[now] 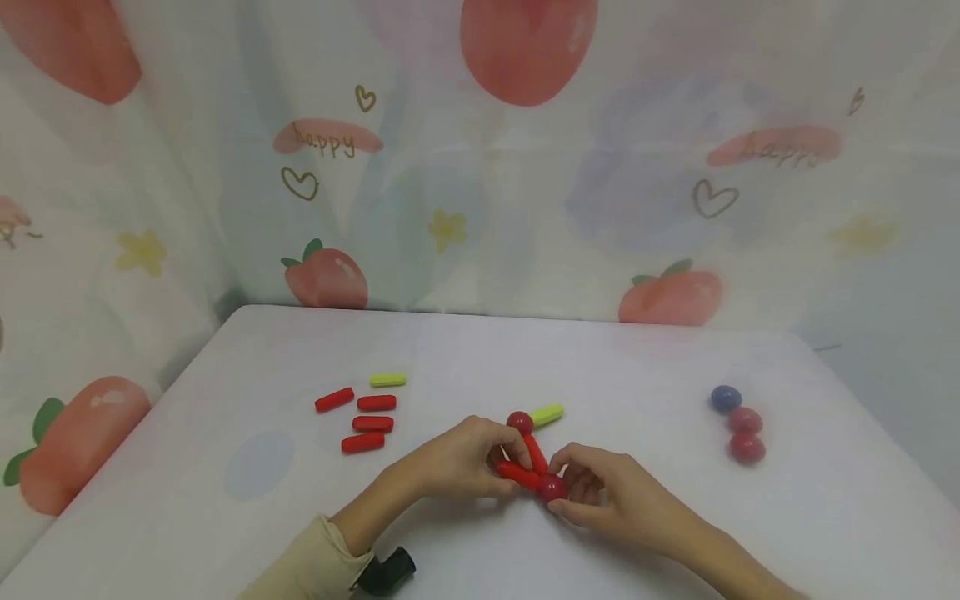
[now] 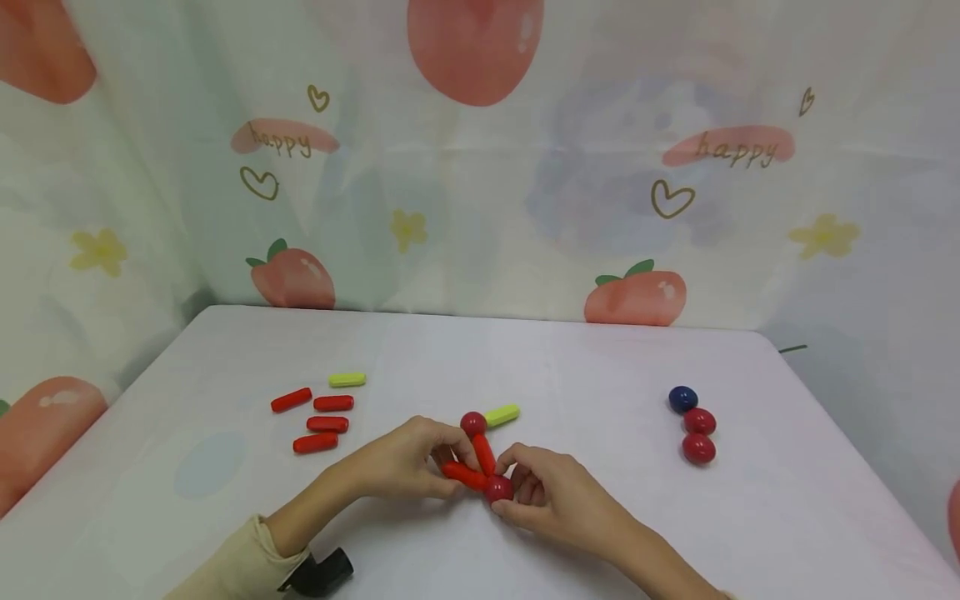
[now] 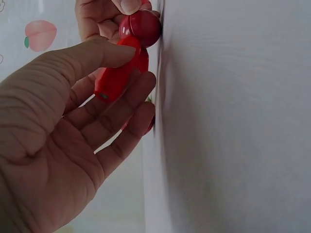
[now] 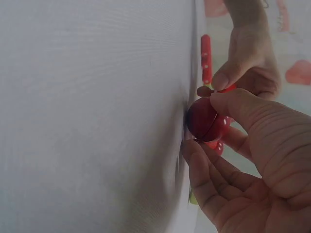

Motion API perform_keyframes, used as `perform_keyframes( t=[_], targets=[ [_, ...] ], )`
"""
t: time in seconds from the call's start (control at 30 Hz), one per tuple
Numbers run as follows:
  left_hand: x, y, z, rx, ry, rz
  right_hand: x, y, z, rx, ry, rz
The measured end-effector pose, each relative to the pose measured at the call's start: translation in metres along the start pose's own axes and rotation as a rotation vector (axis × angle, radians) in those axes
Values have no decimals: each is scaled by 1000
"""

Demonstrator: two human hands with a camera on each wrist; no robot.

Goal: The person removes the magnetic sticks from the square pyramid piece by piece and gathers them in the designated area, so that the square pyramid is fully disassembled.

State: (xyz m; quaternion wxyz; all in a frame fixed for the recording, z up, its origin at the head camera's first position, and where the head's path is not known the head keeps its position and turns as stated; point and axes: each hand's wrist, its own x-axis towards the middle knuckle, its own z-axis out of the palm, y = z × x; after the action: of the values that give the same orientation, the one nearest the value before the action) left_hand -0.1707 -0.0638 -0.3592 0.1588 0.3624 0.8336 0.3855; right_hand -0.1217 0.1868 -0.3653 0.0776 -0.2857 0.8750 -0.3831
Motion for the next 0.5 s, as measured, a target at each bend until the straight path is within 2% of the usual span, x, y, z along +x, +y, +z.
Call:
perform_keyframes(
  t=[0.27,0.5],
  targets=[
    [1,-3,4,80,43,-49,3,-4,1,2,-29,17],
    [4,-5,10,41,77,-35,1,-2,3,-5,-18,25]
  ],
)
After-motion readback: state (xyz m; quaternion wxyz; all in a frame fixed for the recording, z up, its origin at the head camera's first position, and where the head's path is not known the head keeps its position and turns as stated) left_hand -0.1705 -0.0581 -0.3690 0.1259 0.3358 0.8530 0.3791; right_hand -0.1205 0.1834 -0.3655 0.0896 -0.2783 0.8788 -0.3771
